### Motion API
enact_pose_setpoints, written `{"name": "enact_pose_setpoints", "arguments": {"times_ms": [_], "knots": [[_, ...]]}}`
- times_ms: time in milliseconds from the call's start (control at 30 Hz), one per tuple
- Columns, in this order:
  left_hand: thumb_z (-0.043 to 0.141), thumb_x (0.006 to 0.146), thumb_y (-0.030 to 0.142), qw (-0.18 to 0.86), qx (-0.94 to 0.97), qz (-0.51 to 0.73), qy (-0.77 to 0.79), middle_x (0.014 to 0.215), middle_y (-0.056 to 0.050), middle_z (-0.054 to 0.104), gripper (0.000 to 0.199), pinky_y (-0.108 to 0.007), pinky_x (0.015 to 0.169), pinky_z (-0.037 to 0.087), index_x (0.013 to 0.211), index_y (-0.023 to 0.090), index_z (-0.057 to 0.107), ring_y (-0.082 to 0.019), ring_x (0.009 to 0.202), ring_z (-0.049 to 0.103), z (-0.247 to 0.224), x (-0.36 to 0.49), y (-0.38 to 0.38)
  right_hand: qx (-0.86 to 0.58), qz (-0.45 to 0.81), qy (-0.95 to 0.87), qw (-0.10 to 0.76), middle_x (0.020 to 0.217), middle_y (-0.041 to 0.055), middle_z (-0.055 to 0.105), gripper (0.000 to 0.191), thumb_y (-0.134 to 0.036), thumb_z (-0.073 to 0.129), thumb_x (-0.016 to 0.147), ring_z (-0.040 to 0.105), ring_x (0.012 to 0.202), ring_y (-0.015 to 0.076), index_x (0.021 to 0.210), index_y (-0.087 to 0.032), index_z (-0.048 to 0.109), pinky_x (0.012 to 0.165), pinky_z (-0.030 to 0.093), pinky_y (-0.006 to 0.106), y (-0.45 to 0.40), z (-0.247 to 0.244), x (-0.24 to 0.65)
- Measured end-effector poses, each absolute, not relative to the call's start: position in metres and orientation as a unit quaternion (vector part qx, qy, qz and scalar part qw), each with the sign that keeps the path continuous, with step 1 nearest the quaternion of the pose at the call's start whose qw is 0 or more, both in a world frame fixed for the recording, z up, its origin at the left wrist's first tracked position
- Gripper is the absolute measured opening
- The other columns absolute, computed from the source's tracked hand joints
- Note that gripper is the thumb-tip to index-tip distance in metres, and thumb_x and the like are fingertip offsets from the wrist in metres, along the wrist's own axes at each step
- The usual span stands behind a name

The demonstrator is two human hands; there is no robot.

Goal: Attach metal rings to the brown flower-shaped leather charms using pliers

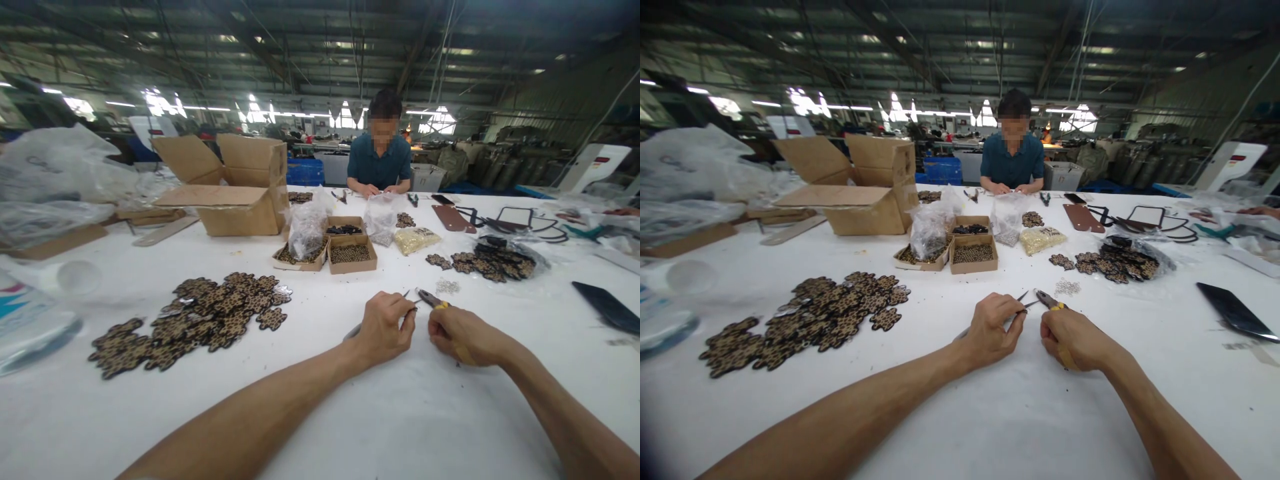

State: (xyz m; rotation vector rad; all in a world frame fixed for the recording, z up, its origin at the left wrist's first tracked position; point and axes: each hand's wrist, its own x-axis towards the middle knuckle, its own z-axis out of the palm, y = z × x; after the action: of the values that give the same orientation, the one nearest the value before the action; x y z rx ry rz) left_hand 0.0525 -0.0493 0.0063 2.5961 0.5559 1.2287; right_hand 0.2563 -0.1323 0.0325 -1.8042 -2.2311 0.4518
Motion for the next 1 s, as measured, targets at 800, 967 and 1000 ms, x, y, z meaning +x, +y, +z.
{"name": "enact_pose_setpoints", "arguments": {"times_ms": [800, 967, 1000], "knots": [[0.061, 0.083, 0.017, 0.298, 0.830, 0.442, 0.163, 0.077, -0.003, 0.069, 0.010, -0.025, 0.065, 0.044, 0.086, 0.016, 0.070, -0.012, 0.066, 0.056, 0.019, 0.055, -0.058, -0.506, 0.369, -0.657, 0.420, 0.075, 0.0002, 0.053, 0.025, -0.043, 0.065, 0.092, 0.044, 0.068, 0.0148, 0.084, -0.019, 0.060, 0.061, 0.034, 0.028, -0.123, 0.033, 0.261], [0.062, 0.084, 0.019, 0.333, 0.810, 0.444, 0.191, 0.074, -0.004, 0.067, 0.011, -0.024, 0.062, 0.043, 0.086, 0.014, 0.071, -0.012, 0.063, 0.055, 0.021, 0.056, -0.059, -0.493, 0.380, -0.660, 0.421, 0.075, -0.0001, 0.052, 0.024, -0.041, 0.064, 0.093, 0.043, 0.069, 0.0144, 0.083, -0.019, 0.059, 0.062, 0.034, 0.028, -0.127, 0.042, 0.258], [0.062, 0.084, 0.020, 0.338, 0.808, 0.442, 0.192, 0.074, -0.004, 0.067, 0.011, -0.024, 0.062, 0.043, 0.086, 0.014, 0.071, -0.012, 0.064, 0.055, 0.021, 0.056, -0.059, -0.494, 0.378, -0.660, 0.421, 0.075, -0.0003, 0.051, 0.024, -0.041, 0.063, 0.093, 0.043, 0.069, 0.0143, 0.083, -0.019, 0.059, 0.062, 0.034, 0.028, -0.128, 0.042, 0.257]]}}
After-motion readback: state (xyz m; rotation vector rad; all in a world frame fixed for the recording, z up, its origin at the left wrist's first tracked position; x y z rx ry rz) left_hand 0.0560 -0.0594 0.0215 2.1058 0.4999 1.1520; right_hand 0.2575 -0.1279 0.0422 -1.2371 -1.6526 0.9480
